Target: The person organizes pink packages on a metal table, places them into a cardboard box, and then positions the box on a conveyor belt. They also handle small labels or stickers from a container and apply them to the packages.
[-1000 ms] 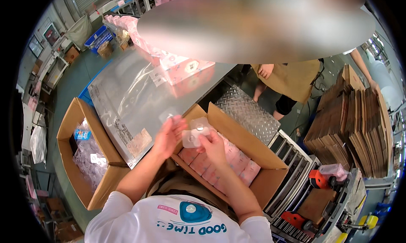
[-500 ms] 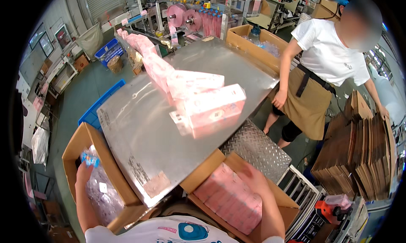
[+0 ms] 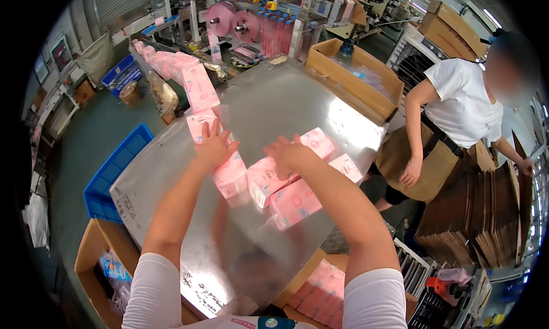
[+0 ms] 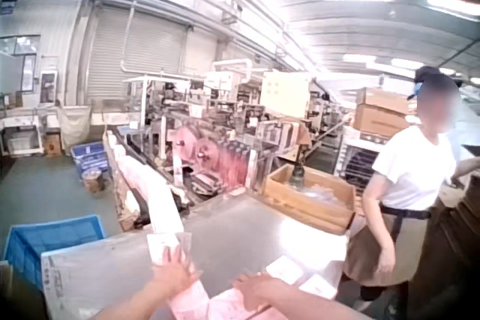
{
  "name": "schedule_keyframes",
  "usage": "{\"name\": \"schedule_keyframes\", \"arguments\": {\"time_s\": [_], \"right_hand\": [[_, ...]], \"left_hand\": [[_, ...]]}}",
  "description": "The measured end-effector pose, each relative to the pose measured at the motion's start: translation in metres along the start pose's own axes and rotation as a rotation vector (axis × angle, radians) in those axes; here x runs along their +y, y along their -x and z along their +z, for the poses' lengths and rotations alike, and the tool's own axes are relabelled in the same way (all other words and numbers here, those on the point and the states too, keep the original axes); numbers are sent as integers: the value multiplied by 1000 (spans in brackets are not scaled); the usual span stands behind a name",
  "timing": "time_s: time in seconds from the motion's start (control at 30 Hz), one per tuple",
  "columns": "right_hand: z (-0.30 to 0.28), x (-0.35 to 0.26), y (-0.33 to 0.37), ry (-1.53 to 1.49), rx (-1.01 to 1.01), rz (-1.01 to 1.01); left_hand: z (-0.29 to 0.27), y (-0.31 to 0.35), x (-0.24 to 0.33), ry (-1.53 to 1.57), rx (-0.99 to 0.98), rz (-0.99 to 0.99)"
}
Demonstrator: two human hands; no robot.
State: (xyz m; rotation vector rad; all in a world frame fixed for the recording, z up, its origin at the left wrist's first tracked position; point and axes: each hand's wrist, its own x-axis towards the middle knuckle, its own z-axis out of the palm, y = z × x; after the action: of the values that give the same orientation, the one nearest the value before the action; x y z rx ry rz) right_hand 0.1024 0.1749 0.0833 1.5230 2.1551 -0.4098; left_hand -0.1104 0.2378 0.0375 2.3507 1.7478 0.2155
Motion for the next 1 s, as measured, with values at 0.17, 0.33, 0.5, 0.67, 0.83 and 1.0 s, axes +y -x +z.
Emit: {"name": "schedule_keyframes", "arguments": {"time_s": [0.17,0.33,0.5,0.67,0.83,1.0], "right_hand": [[-17,-1,2,-89,-40,-71],[17,8,11,243,304,-82],[5,42,8,184,503,-22],[-16,89,144,-356,1171,272],[53,113,261,-906,1353,687],[157,108,226,-1340,806,951]], "left_hand": [[0,0,-18,35,78,77],[5,32,-20,14,158,378],[0,111,5,-28,110,602],[-41,181,-27,-84,-21,473],[-68,81,-10,94,-310,294],[-17,-1,58,87,31,136]]}}
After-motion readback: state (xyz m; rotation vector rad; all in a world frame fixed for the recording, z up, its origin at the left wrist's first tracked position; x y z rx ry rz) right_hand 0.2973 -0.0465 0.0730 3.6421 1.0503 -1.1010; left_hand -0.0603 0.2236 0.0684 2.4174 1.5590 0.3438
